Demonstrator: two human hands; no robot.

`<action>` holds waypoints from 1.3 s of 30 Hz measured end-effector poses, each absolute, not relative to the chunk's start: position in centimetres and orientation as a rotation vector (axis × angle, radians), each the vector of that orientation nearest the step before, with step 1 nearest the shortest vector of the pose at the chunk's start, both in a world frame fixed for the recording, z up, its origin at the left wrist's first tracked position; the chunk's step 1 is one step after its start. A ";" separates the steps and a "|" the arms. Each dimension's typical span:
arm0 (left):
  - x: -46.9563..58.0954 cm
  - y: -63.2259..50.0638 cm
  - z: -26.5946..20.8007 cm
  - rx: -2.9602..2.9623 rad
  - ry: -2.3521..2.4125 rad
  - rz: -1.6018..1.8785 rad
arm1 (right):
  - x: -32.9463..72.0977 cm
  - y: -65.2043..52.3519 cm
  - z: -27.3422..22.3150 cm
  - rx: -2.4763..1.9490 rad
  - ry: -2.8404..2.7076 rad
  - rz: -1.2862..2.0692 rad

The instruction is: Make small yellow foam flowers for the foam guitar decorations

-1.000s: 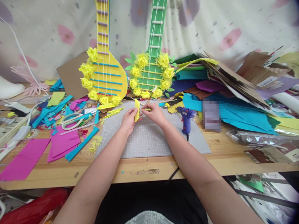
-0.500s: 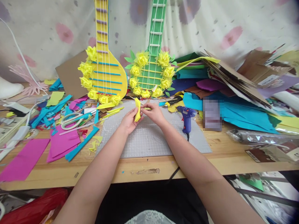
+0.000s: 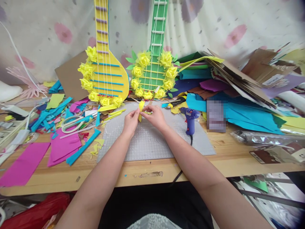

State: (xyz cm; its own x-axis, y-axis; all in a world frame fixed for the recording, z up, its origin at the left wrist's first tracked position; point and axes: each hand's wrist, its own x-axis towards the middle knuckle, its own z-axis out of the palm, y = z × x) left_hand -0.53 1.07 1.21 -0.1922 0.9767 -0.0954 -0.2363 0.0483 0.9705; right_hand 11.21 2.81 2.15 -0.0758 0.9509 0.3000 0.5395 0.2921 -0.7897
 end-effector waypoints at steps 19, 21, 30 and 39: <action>-1.4 1.5 1.9 0.727 1.282 1.341 | 12.6 3.1 2.8 -1.273 -1.745 0.737; -1.5 1.5 1.8 0.713 1.275 1.333 | 12.7 3.1 2.8 -1.272 -1.739 0.732; -1.8 1.3 2.6 0.650 1.251 1.244 | 12.7 3.4 2.0 -1.246 -1.751 0.769; -2.4 1.7 2.0 0.893 1.323 1.353 | 12.8 4.1 0.5 -1.210 -1.780 0.805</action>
